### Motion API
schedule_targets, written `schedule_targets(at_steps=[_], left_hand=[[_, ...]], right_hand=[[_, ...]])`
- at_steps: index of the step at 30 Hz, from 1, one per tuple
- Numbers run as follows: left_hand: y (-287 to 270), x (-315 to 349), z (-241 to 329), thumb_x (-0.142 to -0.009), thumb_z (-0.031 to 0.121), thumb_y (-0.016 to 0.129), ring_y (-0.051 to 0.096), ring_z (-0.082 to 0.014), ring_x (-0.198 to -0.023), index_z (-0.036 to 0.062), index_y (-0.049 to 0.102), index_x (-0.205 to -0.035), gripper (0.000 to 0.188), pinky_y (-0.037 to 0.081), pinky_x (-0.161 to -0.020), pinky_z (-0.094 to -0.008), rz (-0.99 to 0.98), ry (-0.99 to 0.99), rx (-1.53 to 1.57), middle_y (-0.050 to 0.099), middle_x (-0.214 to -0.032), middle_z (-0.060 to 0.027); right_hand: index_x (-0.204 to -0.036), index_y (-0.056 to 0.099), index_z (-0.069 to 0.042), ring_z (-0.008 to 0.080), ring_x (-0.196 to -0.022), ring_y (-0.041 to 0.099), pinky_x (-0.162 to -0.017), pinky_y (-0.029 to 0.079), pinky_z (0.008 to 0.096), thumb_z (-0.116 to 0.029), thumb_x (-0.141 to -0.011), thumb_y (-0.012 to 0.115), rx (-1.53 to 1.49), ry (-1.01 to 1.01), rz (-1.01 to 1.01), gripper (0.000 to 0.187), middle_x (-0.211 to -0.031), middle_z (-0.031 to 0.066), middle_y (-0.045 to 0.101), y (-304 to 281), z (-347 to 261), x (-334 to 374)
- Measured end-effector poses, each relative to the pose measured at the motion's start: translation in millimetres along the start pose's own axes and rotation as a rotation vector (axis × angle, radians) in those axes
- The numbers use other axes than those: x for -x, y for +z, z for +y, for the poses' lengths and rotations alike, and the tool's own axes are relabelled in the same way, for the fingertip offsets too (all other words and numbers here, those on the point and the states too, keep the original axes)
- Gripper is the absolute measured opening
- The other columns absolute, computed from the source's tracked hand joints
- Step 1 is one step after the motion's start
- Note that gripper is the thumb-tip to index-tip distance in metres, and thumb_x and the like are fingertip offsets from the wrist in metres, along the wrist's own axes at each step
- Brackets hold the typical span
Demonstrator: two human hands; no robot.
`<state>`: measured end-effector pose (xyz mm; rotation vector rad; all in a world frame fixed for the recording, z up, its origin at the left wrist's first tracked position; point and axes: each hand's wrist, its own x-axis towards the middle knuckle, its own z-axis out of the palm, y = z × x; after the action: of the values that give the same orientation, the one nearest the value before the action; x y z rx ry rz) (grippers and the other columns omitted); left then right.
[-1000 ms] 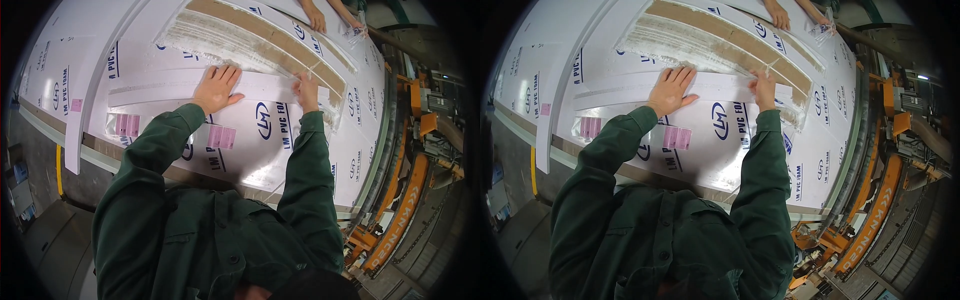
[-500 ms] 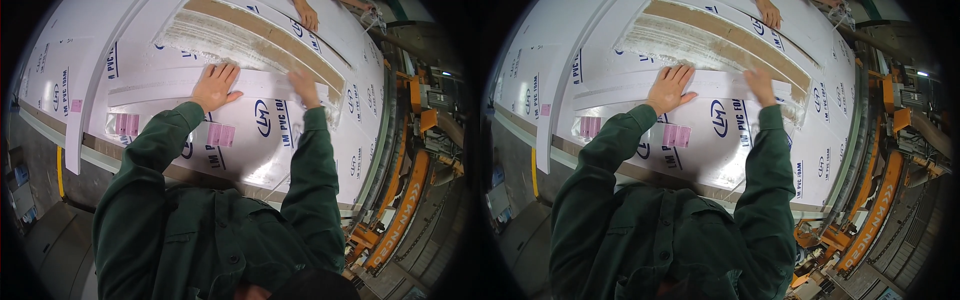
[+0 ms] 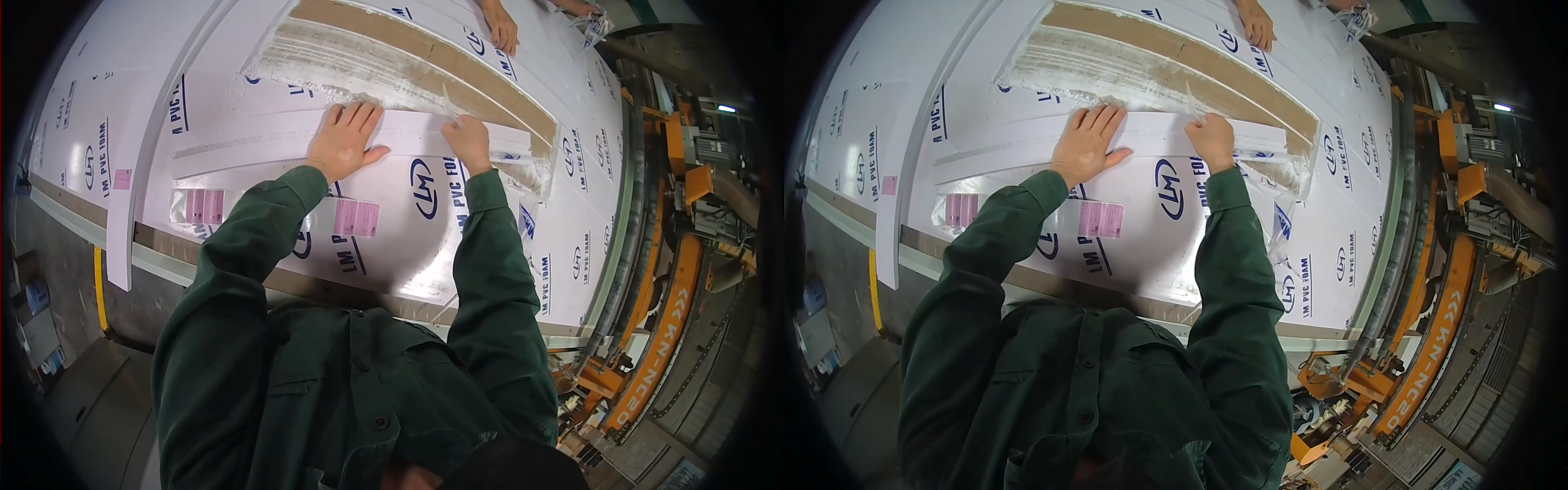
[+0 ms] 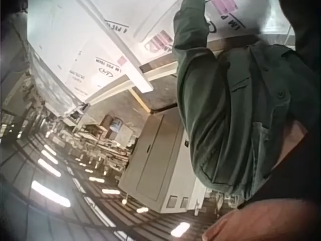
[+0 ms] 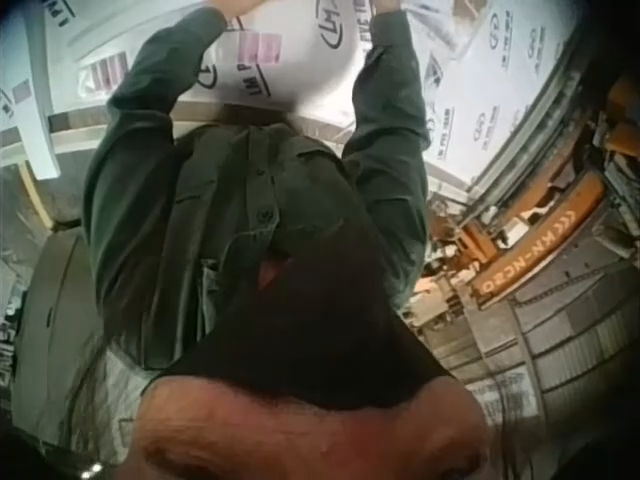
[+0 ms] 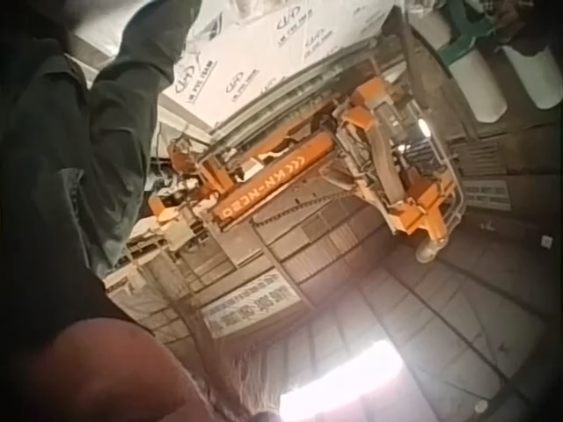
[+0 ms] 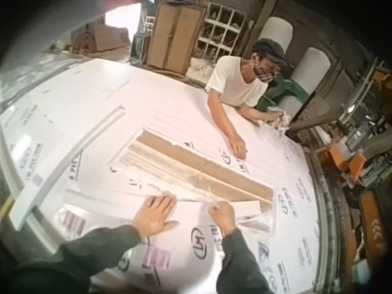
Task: Applying pink labels to large white panels in a manufacturing facility.
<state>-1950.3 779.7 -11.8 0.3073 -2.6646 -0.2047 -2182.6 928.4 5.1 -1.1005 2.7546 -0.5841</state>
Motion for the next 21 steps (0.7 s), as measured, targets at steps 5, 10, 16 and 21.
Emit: schedule_targets(at_steps=[5,10,16,21], left_hand=[[2,1,-1,-0.089,0.048,0.055,0.042,-0.028,-0.122,0.0005,0.046,-0.132,0.065,0.032,-0.102,-0.0424,0.012,0.009,-0.002,0.048,-0.13,-0.0133],[3,0,-1,-0.089,0.048,0.055,0.042,-0.0281,-0.121,0.0004,0.046,-0.132,0.065,0.032,-0.102,-0.0427,0.013,0.012,0.005,0.048,-0.13,-0.0134],[0,-1,2,-0.089,0.048,0.056,0.043,-0.0277,-0.121,0.0009,0.046,-0.133,0.066,0.033,-0.102,-0.0432,0.007,0.017,-0.01,0.049,-0.13,-0.0134],[0,0,2,-0.089,0.048,0.057,0.044,-0.0283,-0.121,0.0012,0.045,-0.135,0.067,0.033,-0.102,-0.0439,0.009,0.013,-0.009,0.05,-0.13,-0.0138]], right_hand=[[-0.073,0.062,-0.003,0.0143,-0.045,0.045,-0.042,0.033,0.0314,-0.025,-0.08,0.067,-0.647,0.381,-0.192,0.024,-0.055,0.0038,0.05,-48,40,1],[-0.076,0.057,-0.006,0.0078,-0.044,0.04,-0.039,0.029,0.025,-0.019,-0.085,0.064,-0.853,0.428,0.021,0.017,-0.055,-0.0009,0.047,-44,51,5],[-0.098,0.053,-0.007,0.011,-0.05,0.051,-0.041,0.034,0.0235,-0.025,-0.096,0.05,-0.945,0.319,-0.124,0.019,-0.071,0.0042,0.057,-14,40,-15],[-0.082,0.055,-0.006,0.0105,-0.05,0.045,-0.042,0.036,0.0233,-0.019,-0.094,0.052,-1.022,0.356,0.098,0.018,-0.066,0.0013,0.049,-88,140,-23]])
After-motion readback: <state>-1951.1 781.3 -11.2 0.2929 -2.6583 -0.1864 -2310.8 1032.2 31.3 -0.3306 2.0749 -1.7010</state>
